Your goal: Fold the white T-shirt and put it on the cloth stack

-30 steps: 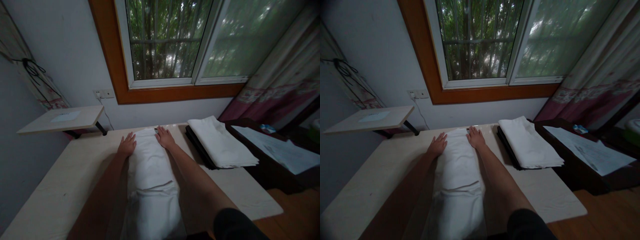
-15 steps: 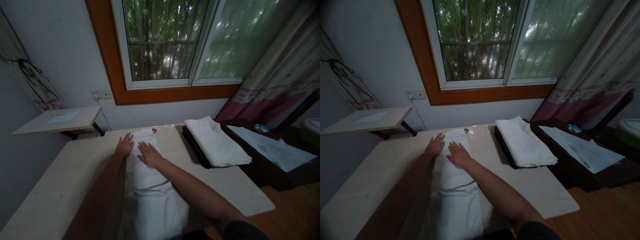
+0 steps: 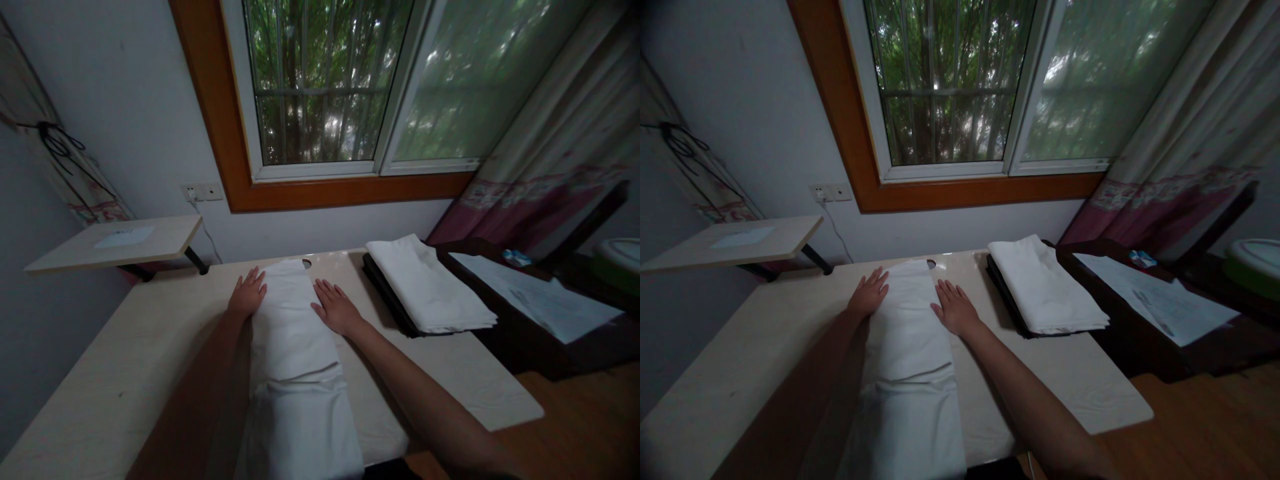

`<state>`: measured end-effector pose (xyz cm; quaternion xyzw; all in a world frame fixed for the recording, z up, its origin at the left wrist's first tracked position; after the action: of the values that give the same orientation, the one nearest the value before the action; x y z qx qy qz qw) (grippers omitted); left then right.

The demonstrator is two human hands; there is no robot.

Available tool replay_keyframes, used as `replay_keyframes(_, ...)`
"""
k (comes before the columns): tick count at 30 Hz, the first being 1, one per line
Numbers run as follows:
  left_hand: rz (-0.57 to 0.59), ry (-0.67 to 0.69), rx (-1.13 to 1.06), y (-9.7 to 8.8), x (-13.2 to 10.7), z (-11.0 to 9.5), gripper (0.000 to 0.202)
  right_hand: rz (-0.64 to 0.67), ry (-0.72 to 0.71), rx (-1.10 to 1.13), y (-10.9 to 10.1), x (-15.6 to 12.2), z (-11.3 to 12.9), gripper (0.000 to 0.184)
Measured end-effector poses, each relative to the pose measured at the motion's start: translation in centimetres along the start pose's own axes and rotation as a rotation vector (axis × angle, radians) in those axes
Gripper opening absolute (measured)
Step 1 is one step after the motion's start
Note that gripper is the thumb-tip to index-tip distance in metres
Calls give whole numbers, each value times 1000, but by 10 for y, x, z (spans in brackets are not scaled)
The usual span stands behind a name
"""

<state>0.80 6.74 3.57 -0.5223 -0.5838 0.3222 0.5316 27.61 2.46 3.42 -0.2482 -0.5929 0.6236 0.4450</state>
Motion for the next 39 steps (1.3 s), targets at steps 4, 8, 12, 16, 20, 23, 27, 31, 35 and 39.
replay_keyframes(4, -104, -56, -83, -16, -2, 6, 52, -1, -28, 28, -5, -4, -2, 64)
replay_keyframes(8, -196, -98, -153, -33, -10, 12, 51, -52, -45, 92, -13, -5, 2, 58)
replay_keyframes(12, -176, -2, -188, -40, -25, -18, 46, -99, -163, 198, -18, -9, 11, 51)
replay_keyframes(16, -54, 255, -85, -26, -52, -89, 50, -101, -229, 210, -15, -12, 16, 46)
replay_keyframes(20, -14, 347, 26, -12, -80, -130, 54, -73, -247, 150, -13, -13, 20, 50)
replay_keyframes(23, -19, 334, 73, -9, -88, -127, 56, -55, -256, 121, -15, -15, 23, 54)
replay_keyframes(27, 3, 358, 90, -16, -92, -102, 56, -28, -252, 105, -15, -16, 24, 56)
replay_keyframes(31, 48, 294, 97, -23, -94, -63, 55, -22, -245, 104, -13, -16, 24, 56)
replay_keyframes(35, 86, 169, 117, -25, -96, -23, 56, -24, -243, 104, -11, -16, 23, 56)
replay_keyframes(39, 63, 97, 125, -26, -97, 0, 57, -36, -241, 123, -10, -16, 21, 56)
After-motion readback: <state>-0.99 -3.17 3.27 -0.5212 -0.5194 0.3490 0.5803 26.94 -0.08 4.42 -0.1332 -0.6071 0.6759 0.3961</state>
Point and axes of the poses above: each hand's wrist, its own x-axis towards the middle knuckle, its own y-axis out of the palm, z = x × y, the point moved 8 cm from there along x, towards the middle knuckle, and after that the axes turned 3 degrees about -z, right-handed, at the moved point
